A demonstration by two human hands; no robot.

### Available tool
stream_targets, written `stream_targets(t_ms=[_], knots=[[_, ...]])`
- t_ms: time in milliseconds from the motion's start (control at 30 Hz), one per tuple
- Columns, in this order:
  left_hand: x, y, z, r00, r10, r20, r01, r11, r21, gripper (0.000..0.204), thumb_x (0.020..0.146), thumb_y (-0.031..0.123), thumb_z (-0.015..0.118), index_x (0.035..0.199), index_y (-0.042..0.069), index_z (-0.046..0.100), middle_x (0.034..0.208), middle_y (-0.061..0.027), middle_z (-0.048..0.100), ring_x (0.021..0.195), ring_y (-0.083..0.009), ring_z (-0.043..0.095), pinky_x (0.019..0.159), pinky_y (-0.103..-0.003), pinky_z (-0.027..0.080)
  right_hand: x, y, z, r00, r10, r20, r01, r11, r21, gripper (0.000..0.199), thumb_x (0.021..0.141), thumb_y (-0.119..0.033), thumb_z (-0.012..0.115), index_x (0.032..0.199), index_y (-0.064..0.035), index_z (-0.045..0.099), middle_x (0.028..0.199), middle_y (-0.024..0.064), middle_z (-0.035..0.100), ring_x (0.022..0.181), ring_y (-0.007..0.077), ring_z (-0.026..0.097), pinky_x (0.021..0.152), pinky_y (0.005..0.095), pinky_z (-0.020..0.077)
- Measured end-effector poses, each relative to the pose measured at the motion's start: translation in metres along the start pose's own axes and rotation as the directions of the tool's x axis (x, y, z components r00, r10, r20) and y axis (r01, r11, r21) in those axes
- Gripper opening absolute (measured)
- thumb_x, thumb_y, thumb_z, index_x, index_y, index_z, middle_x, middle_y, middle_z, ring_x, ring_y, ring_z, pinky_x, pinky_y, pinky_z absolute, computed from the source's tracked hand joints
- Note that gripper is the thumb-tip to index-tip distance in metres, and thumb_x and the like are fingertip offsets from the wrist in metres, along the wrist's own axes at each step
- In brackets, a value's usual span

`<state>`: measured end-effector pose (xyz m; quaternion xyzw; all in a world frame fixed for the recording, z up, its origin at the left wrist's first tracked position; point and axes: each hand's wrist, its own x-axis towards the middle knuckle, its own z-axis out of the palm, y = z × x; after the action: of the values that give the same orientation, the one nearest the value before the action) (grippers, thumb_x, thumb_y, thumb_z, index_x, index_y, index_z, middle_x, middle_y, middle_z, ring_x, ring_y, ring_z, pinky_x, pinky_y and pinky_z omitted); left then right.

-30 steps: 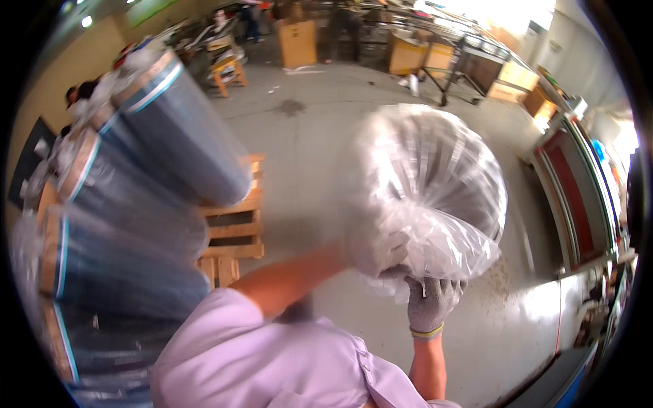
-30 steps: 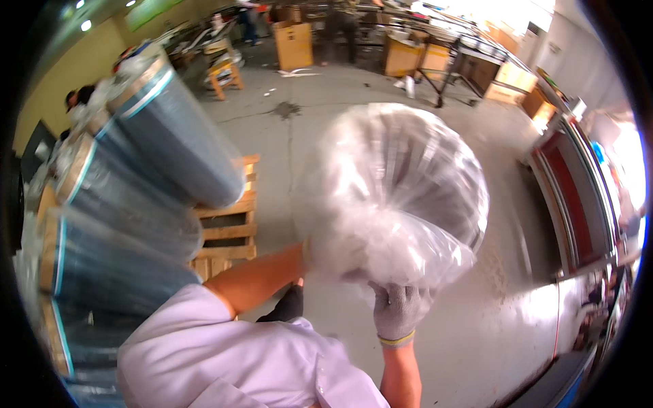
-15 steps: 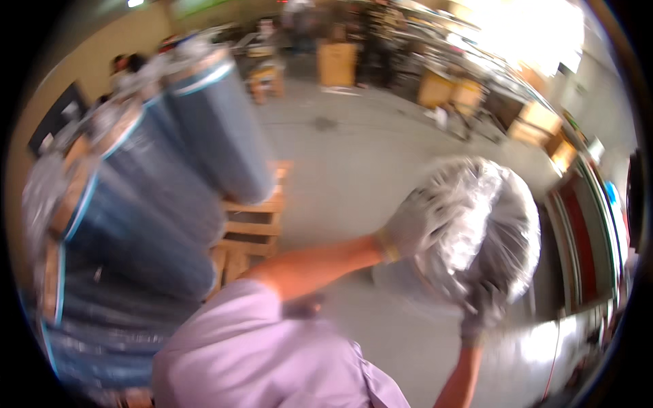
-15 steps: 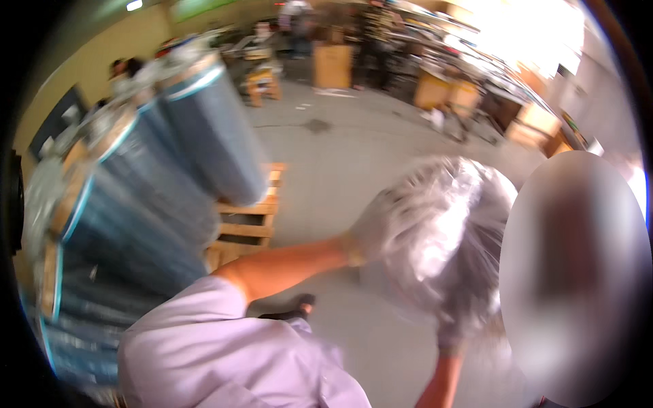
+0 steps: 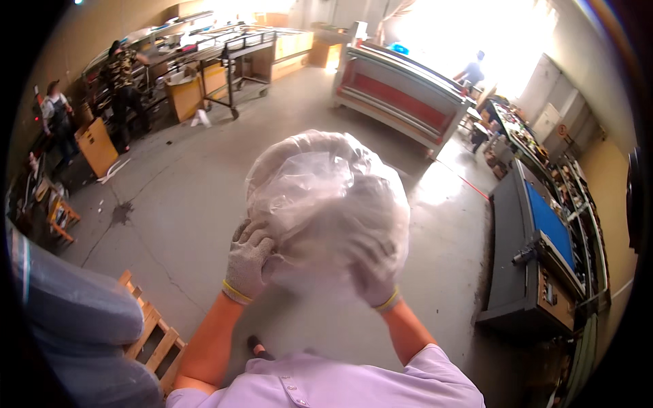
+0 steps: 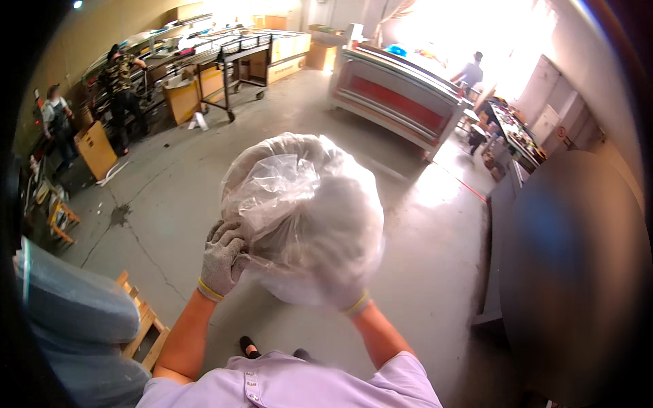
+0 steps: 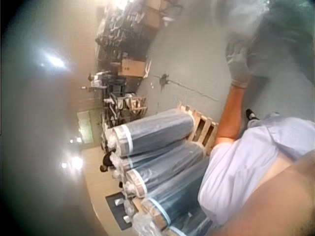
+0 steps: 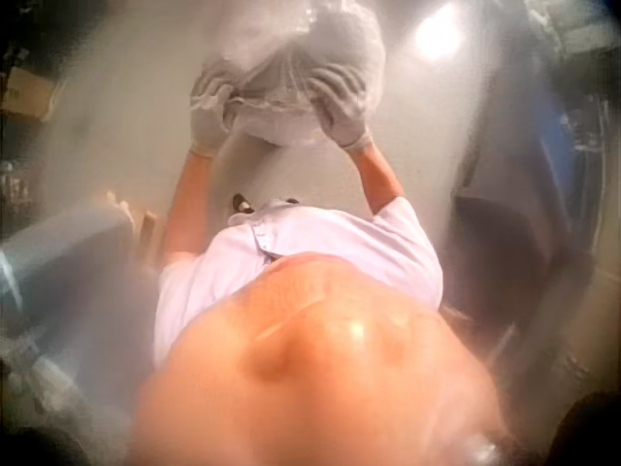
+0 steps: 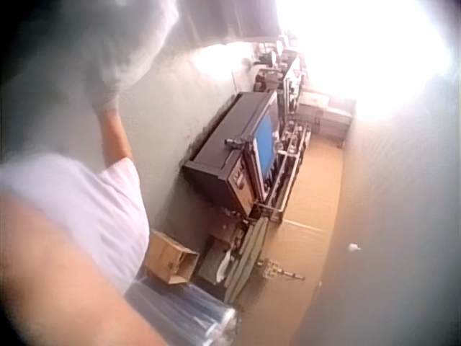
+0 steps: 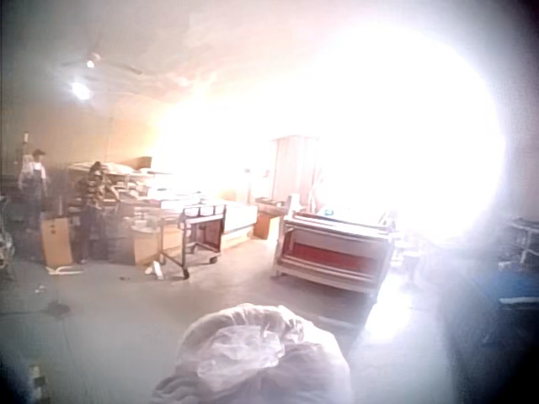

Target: The person wraps a stack of flat rectangular items in blue plastic film on a table, then moves to a large roll of blue film, unrolls and cuts a sheet, and wraps a cylindrical roll in clear plastic film. The wrapped roll is placed on a pallet with other wrapped rolls.

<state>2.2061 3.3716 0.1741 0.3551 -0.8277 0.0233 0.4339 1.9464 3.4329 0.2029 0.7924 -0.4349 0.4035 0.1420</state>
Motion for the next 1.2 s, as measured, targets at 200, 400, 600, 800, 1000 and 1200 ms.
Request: stream_targets(t_ms=[200, 400, 600, 800, 1000, 1200], knots=[[0.022, 0.005, 0.030, 0.994, 0.080, 0.080, -0.072, 0.992, -0.103, 0.025, 0.088, 0.028, 0.061, 0.076, 0.006, 0.061, 0.091, -0.0119, 0.062, 0.118, -0.0365, 0.055, 0.104, -0.050, 0.038, -0.029, 0.056, -0.055, 0.997, 0.075, 0.012, -0.072, 0.987, -0.145, 0.015, 0.077, -0.022, 0.066, 0.082, -0.0075, 0.067, 0.088, 0.0125, 0.064, 0.091, 0.0325, 0.061, 0.093, 0.0466, 0.0434], [0.045, 0.013, 0.066, 0.975, 0.192, 0.114, -0.166, 0.965, -0.204, 0.016, 0.086, 0.020, 0.064, 0.078, 0.006, 0.061, 0.094, -0.0107, 0.063, 0.120, -0.0342, 0.055, 0.105, -0.047, 0.039, -0.082, 0.021, -0.068, 0.975, 0.223, -0.003, -0.218, 0.953, -0.210, 0.018, 0.079, -0.022, 0.064, 0.068, -0.0082, 0.060, 0.069, 0.0088, 0.056, 0.070, 0.0312, 0.054, 0.081, 0.0440, 0.0435], [0.050, 0.040, 0.070, 0.983, 0.058, 0.172, -0.006, 0.957, -0.290, 0.022, 0.089, 0.024, 0.062, 0.102, 0.008, 0.068, 0.112, -0.0117, 0.065, 0.122, -0.0308, 0.054, 0.106, -0.044, 0.038, -0.104, -0.018, -0.064, 0.950, 0.311, 0.006, -0.295, 0.907, -0.302, 0.017, 0.078, -0.021, 0.064, 0.068, -0.0078, 0.059, 0.069, 0.0096, 0.055, 0.071, 0.0318, 0.053, 0.081, 0.0448, 0.0415], [0.041, 0.120, 0.053, 0.916, 0.392, -0.078, -0.396, 0.861, -0.318, 0.038, 0.085, 0.030, 0.061, 0.116, 0.009, 0.063, 0.115, -0.0106, 0.065, 0.111, -0.0270, 0.061, 0.097, -0.048, 0.043, -0.111, -0.045, -0.059, 0.947, 0.321, 0.026, -0.299, 0.904, -0.306, 0.013, 0.078, -0.017, 0.060, 0.078, -0.0037, 0.061, 0.078, 0.0134, 0.059, 0.078, 0.0352, 0.056, 0.087, 0.0494, 0.0398], [0.008, 0.138, 0.085, 0.884, 0.366, 0.292, -0.218, 0.874, -0.435, 0.029, 0.076, 0.035, 0.070, 0.085, 0.009, 0.061, 0.085, -0.0090, 0.059, 0.087, -0.0310, 0.060, 0.083, -0.045, 0.047, -0.110, -0.055, -0.069, 0.959, 0.272, 0.082, -0.254, 0.950, -0.183, 0.016, 0.087, -0.010, 0.052, 0.093, -0.0014, 0.063, 0.102, 0.0176, 0.063, 0.101, 0.0352, 0.058, 0.095, 0.0483, 0.0393], [0.012, 0.129, 0.082, 0.908, 0.336, 0.250, -0.230, 0.899, -0.374, 0.026, 0.074, 0.029, 0.071, 0.085, 0.008, 0.061, 0.091, -0.0102, 0.059, 0.092, -0.0318, 0.059, 0.081, -0.045, 0.048, -0.159, -0.015, -0.123, 0.874, 0.433, -0.219, -0.485, 0.802, -0.348, 0.032, 0.096, -0.013, 0.044, 0.120, 0.0005, 0.060, 0.121, 0.0183, 0.060, 0.115, 0.0357, 0.055, 0.103, 0.0444, 0.0374]])
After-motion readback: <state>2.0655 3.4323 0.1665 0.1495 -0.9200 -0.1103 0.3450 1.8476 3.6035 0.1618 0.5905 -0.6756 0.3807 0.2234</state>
